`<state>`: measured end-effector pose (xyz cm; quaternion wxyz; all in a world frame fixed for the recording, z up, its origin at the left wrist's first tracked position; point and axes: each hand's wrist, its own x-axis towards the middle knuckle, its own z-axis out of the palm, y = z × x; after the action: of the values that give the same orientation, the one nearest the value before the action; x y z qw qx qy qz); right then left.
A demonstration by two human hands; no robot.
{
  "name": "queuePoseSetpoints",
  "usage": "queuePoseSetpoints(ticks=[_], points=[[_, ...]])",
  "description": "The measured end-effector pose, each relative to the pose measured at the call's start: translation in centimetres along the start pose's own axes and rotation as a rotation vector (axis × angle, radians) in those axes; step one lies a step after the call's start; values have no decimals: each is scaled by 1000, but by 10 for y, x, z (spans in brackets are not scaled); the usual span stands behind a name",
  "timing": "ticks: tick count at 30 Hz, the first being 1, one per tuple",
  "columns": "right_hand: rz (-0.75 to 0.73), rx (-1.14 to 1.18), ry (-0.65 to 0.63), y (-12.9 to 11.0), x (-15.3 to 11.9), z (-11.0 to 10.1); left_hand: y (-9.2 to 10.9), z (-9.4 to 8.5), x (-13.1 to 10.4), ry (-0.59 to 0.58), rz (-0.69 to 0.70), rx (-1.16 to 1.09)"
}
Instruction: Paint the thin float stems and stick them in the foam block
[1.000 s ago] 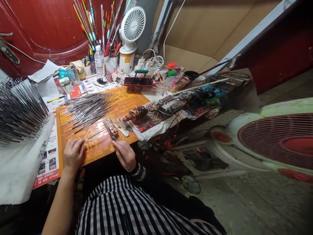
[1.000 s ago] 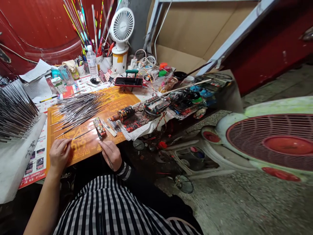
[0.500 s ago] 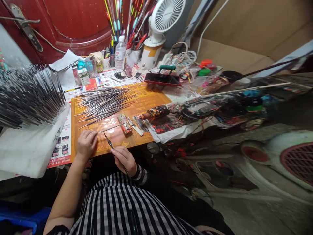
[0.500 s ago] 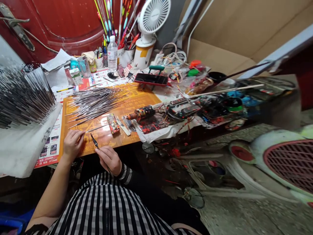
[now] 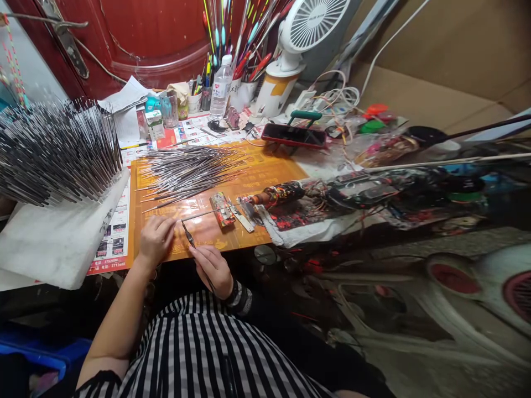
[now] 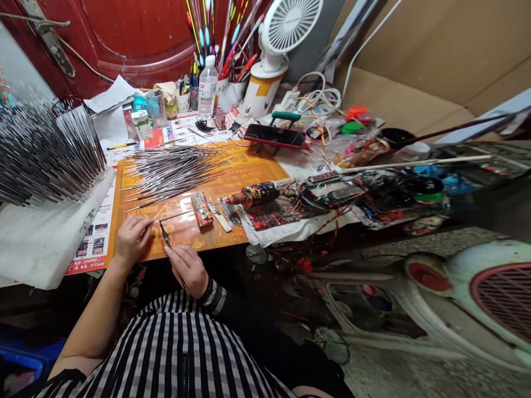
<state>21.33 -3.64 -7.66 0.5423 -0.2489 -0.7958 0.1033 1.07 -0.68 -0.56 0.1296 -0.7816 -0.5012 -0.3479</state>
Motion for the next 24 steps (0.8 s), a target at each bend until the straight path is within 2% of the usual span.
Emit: queuePoseSetpoints(ticks=[24], points=[[21, -17, -27, -5, 5, -3, -1, 2, -1, -2, 1, 14]])
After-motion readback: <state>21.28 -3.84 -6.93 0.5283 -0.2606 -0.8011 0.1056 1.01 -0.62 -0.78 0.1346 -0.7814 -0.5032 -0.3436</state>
